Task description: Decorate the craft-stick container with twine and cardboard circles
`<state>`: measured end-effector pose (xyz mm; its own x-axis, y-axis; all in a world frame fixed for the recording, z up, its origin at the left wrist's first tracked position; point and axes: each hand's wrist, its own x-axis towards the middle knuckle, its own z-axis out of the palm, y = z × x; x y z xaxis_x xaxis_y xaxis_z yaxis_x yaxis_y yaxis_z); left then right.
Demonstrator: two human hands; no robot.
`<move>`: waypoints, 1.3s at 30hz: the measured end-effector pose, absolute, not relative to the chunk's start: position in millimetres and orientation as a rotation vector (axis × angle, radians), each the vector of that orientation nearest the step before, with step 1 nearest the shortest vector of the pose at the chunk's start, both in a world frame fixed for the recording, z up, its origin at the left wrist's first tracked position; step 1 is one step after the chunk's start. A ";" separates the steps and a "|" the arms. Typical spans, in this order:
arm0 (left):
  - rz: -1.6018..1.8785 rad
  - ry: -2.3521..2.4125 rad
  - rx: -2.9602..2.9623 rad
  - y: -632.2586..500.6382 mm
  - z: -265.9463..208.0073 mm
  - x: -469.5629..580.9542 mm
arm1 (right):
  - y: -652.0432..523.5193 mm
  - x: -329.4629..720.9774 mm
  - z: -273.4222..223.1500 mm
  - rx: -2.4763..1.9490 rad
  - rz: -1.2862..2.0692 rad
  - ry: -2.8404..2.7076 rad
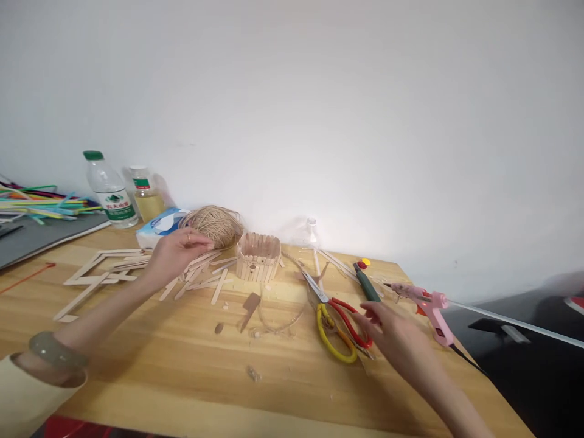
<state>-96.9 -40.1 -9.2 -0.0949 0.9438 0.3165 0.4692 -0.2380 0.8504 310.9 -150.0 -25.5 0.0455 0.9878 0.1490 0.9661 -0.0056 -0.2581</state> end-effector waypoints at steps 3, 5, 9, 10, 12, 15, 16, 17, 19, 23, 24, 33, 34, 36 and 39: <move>1.317 1.418 1.589 -52.7 -3.0 -78.1 | -147.8 284.0 -38.1 -2.021 0.146 -2.096; 1.262 1.334 1.474 -61.7 -2.2 -65.4 | -144.3 275.6 -43.7 -2.020 0.154 -2.131; 1.174 1.159 1.294 -77.7 -1.4 -45.7 | -134.3 276.0 -48.4 -2.051 0.206 -2.106; 1.164 1.117 1.262 -80.9 -0.6 -42.3 | -132.0 277.2 -48.3 -2.067 0.225 -2.079; 1.158 1.047 1.205 -85.8 1.4 -37.2 | -128.4 279.3 -46.5 -2.102 0.268 -2.010; 1.166 0.978 1.137 -89.5 3.1 -32.5 | -126.1 281.0 -38.3 -2.129 0.293 -1.893; 1.168 0.964 1.119 -89.8 3.1 -31.3 | -126.3 281.1 -33.9 -2.121 0.286 -1.859; 1.169 0.952 1.104 -89.8 3.0 -30.1 | -127.1 280.8 -28.8 -2.107 0.272 -1.829; 1.174 0.932 1.084 -89.3 3.0 -27.5 | -130.5 278.4 -18.2 -2.059 0.250 -1.804; 1.189 0.887 1.062 -90.8 7.4 -21.4 | -144.3 265.0 -7.2 -1.747 0.444 -1.780; 1.191 0.874 1.058 -92.0 9.3 -19.9 | -148.5 260.3 -8.0 -1.654 0.566 -1.773; 1.221 0.789 1.035 -103.5 20.4 -9.6 | -158.8 236.8 -26.5 -1.486 1.204 -1.905; 1.222 0.789 1.030 -104.2 20.6 -8.7 | -156.1 237.3 -27.6 -1.475 1.247 -1.933; 1.219 0.791 1.023 -105.6 20.7 -6.9 | -150.7 238.6 -29.3 -1.432 1.337 -1.987; 1.198 0.797 1.016 -108.1 20.3 -4.3 | -146.5 238.2 -29.1 -1.371 1.389 -2.027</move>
<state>-4.3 -108.1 20.3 0.2063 0.9782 0.0230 -0.3575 0.0535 0.9324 238.2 -146.5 -29.1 -0.4848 0.8421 -0.2363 0.5243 0.0635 -0.8492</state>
